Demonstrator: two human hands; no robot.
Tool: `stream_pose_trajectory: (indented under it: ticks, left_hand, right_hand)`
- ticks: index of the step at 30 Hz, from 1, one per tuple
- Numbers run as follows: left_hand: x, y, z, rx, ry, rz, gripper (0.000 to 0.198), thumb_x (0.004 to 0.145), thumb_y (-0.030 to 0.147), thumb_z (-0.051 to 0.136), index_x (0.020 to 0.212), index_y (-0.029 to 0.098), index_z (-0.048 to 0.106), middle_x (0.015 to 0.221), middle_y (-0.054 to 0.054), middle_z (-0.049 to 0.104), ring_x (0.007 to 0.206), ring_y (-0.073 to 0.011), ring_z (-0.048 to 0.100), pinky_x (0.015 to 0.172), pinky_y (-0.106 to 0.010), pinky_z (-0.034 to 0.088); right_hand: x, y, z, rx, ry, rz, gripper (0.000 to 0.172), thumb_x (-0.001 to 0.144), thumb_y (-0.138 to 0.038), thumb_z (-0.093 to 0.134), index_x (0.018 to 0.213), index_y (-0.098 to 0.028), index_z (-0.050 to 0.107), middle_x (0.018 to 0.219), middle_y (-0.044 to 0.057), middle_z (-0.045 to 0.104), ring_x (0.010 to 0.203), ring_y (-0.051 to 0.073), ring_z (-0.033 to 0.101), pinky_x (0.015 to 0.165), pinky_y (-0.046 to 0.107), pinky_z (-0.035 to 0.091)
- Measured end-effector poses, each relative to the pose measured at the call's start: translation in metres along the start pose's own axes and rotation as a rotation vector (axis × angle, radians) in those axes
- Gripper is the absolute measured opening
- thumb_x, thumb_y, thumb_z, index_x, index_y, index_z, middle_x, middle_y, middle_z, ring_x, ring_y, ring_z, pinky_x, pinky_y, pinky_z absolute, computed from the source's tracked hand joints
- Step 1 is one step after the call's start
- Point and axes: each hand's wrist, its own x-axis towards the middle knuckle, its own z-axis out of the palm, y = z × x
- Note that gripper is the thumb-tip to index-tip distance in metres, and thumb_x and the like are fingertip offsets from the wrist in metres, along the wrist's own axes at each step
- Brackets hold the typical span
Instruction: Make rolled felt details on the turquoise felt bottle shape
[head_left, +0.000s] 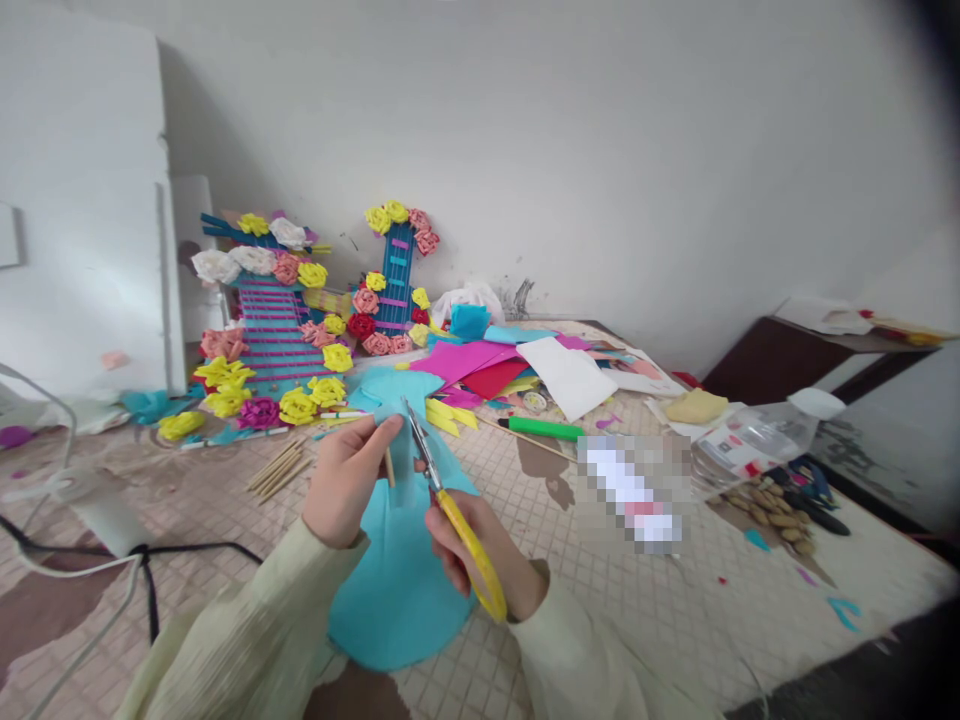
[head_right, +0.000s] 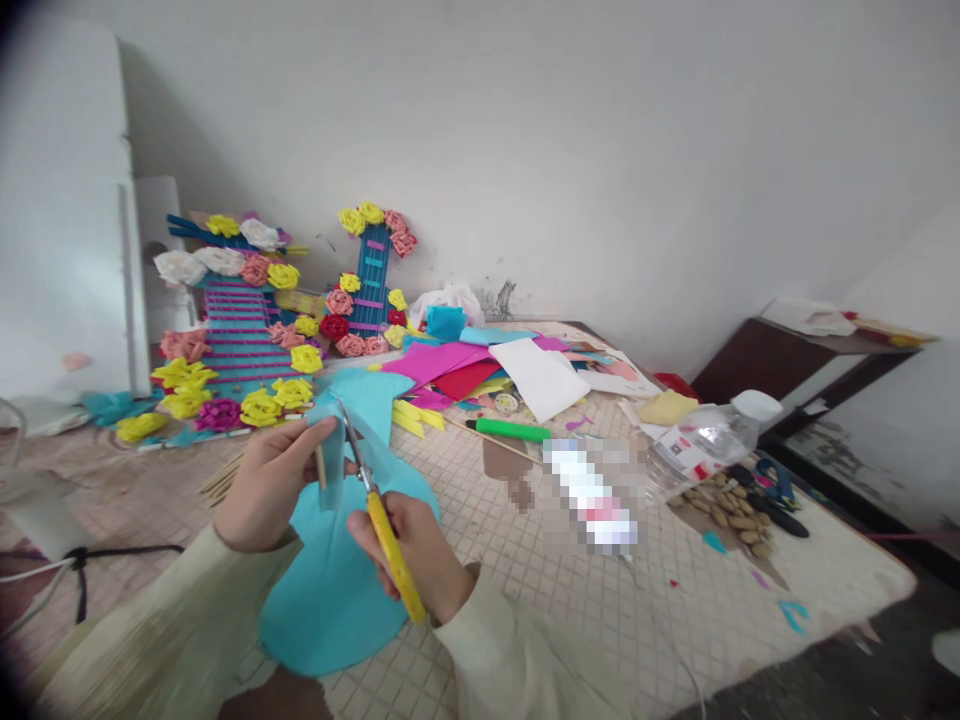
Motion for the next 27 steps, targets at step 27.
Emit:
stream_pose_trajectory:
  ticks: [27]
  left_hand:
    - [0.0030,-0.0034,-0.0021,0.009,-0.016,-0.013,0.024,0.072,0.035,0.058,0.074,0.013,0.067,0.062,-0.005,0.068,0.047,-0.0134,0.058,0.044,-0.022,0.043]
  right_hand:
    - [0.0033,0.0037,-0.0001,0.017,0.025,0.071,0.044,0.074,-0.059,0.047,0.062,-0.019,0.035,0.039,-0.010,0.037,0.025,0.003,0.035,0.023,0.012,0.023]
